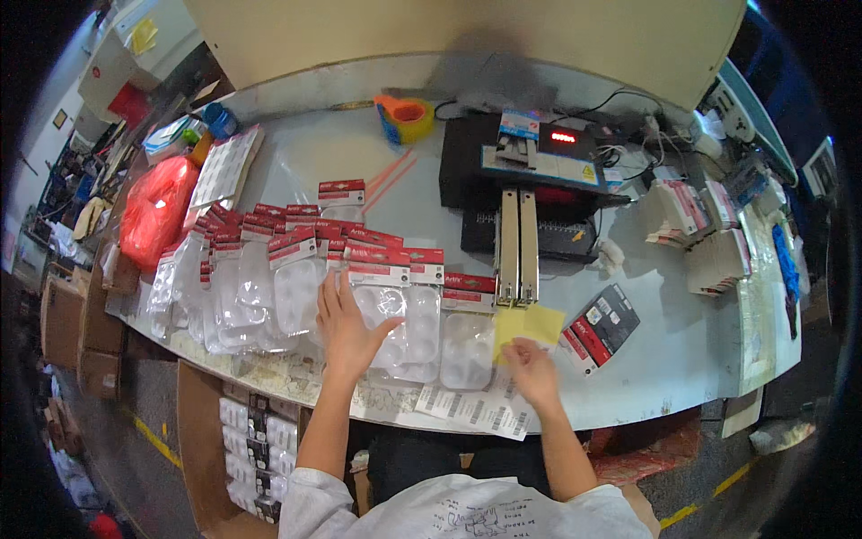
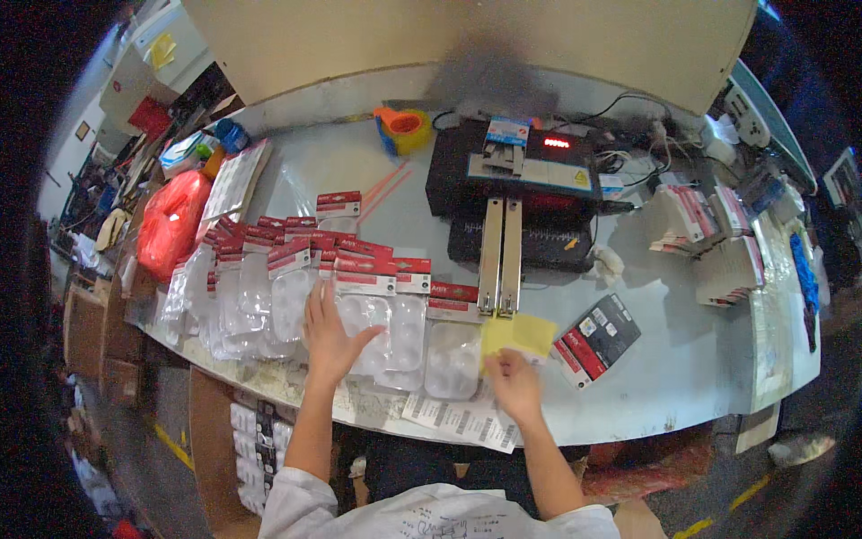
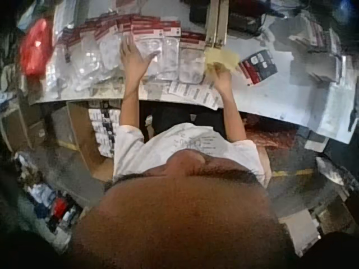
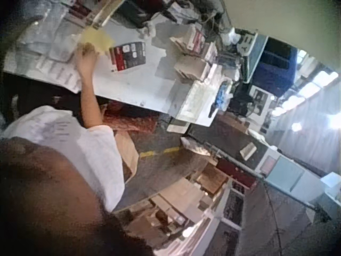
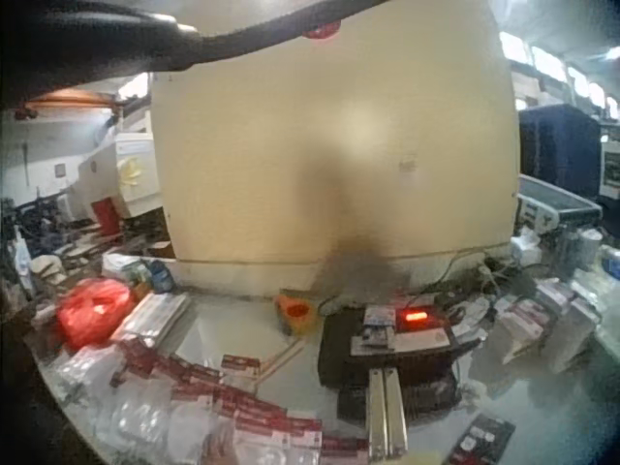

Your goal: The person repeatedly places white plastic mixing palettes into clear plastic bags, seals them with a heat sealer, and stacks the finished packages. They retrieve more palettes from a cardboard box and continue the cycle, then gather the sealed packages and place them into a larger bag.

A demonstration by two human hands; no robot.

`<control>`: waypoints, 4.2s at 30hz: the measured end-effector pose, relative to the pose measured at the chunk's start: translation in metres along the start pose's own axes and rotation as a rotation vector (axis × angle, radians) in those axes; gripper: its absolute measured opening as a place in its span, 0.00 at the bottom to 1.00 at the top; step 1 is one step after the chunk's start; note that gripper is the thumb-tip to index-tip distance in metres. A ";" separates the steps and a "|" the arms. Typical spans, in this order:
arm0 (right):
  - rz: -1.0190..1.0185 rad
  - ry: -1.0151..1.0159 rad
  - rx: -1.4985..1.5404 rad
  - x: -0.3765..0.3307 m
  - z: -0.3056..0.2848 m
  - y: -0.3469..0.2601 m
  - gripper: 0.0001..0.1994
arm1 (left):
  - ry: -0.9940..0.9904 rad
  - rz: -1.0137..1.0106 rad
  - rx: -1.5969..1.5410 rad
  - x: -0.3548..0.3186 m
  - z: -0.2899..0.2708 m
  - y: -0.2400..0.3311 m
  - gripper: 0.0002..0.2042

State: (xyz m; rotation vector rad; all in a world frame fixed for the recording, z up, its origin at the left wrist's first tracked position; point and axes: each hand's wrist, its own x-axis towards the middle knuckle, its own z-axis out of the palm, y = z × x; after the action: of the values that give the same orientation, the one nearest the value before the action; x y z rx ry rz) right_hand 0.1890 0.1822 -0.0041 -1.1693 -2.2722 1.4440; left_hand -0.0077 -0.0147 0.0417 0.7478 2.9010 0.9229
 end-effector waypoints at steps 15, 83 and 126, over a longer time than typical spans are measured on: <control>-0.421 -0.014 -0.327 0.013 0.170 -0.072 0.42 | -0.009 0.289 0.252 0.023 -0.008 -0.048 0.24; 1.314 0.781 0.005 -0.322 0.058 0.522 0.23 | -1.287 1.600 0.134 -0.501 0.340 0.363 0.38; 1.320 0.795 0.096 -0.318 0.076 0.545 0.22 | -1.243 1.654 0.126 -0.502 0.343 0.365 0.34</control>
State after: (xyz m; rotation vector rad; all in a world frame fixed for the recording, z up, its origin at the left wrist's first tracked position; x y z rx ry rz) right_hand 0.6367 0.0176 -0.4241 -2.7419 -0.7719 0.9093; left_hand 0.6476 0.2086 -0.1097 2.4567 0.8681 -0.0517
